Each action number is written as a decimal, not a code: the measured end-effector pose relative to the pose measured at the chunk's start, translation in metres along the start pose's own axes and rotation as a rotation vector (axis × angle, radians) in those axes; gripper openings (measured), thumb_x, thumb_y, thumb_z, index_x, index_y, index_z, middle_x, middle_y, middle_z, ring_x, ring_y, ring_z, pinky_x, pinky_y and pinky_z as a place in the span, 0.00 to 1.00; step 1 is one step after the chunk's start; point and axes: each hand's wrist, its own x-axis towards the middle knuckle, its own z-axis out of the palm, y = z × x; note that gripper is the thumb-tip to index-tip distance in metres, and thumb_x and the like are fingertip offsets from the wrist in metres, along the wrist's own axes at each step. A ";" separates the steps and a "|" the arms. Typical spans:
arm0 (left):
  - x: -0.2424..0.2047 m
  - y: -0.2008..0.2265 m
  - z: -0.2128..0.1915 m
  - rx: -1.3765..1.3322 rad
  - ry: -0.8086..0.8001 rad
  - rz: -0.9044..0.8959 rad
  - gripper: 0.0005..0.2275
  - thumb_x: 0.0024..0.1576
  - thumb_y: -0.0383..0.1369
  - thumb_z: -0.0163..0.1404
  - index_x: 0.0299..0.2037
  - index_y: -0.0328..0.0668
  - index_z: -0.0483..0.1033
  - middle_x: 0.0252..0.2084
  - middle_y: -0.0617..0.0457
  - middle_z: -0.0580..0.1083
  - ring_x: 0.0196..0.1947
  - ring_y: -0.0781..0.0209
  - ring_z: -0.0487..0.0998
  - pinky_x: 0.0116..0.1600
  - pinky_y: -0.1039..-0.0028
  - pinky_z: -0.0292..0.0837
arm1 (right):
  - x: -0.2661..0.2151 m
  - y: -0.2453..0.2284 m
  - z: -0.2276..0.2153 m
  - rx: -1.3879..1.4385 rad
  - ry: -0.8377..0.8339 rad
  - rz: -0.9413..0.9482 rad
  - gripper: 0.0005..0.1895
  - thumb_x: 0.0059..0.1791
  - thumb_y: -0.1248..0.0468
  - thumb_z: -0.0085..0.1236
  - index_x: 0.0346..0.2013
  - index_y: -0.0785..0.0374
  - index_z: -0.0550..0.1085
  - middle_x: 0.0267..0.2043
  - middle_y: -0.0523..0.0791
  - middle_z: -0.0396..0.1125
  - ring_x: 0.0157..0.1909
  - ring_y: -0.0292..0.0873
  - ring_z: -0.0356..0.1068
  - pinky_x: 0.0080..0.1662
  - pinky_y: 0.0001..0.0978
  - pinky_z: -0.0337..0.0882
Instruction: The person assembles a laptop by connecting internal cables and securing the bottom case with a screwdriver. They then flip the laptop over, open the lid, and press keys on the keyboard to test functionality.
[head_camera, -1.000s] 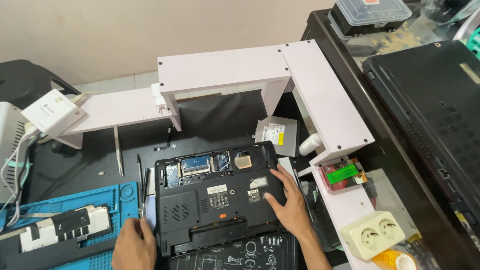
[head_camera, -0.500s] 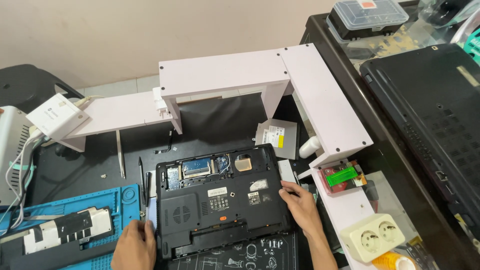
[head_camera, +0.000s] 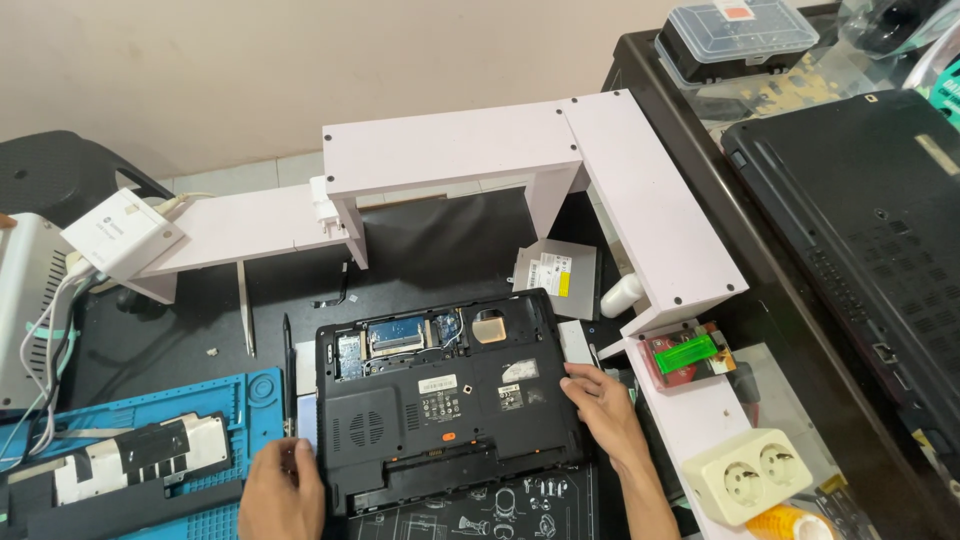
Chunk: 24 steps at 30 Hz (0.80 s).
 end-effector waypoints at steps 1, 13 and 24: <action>-0.003 0.002 0.002 0.002 0.001 -0.003 0.12 0.62 0.42 0.50 0.45 0.45 0.80 0.43 0.51 0.79 0.39 0.53 0.82 0.45 0.63 0.76 | -0.002 -0.004 0.001 -0.001 -0.003 0.001 0.22 0.48 0.59 0.59 0.55 0.61 0.77 0.39 0.43 0.76 0.37 0.35 0.68 0.37 0.28 0.65; -0.016 0.011 0.001 -0.094 -0.112 -0.046 0.16 0.60 0.43 0.50 0.54 0.47 0.79 0.38 0.54 0.75 0.33 0.60 0.79 0.41 0.67 0.74 | -0.001 -0.002 0.003 -0.003 0.006 -0.021 0.22 0.48 0.61 0.60 0.56 0.63 0.76 0.37 0.41 0.73 0.33 0.33 0.65 0.34 0.26 0.62; -0.020 0.012 -0.002 -0.161 -0.064 0.025 0.16 0.60 0.44 0.51 0.53 0.46 0.79 0.41 0.54 0.76 0.32 0.59 0.79 0.40 0.66 0.73 | 0.002 0.007 0.002 0.069 -0.024 -0.087 0.22 0.48 0.63 0.60 0.56 0.67 0.75 0.36 0.42 0.73 0.40 0.34 0.70 0.42 0.24 0.67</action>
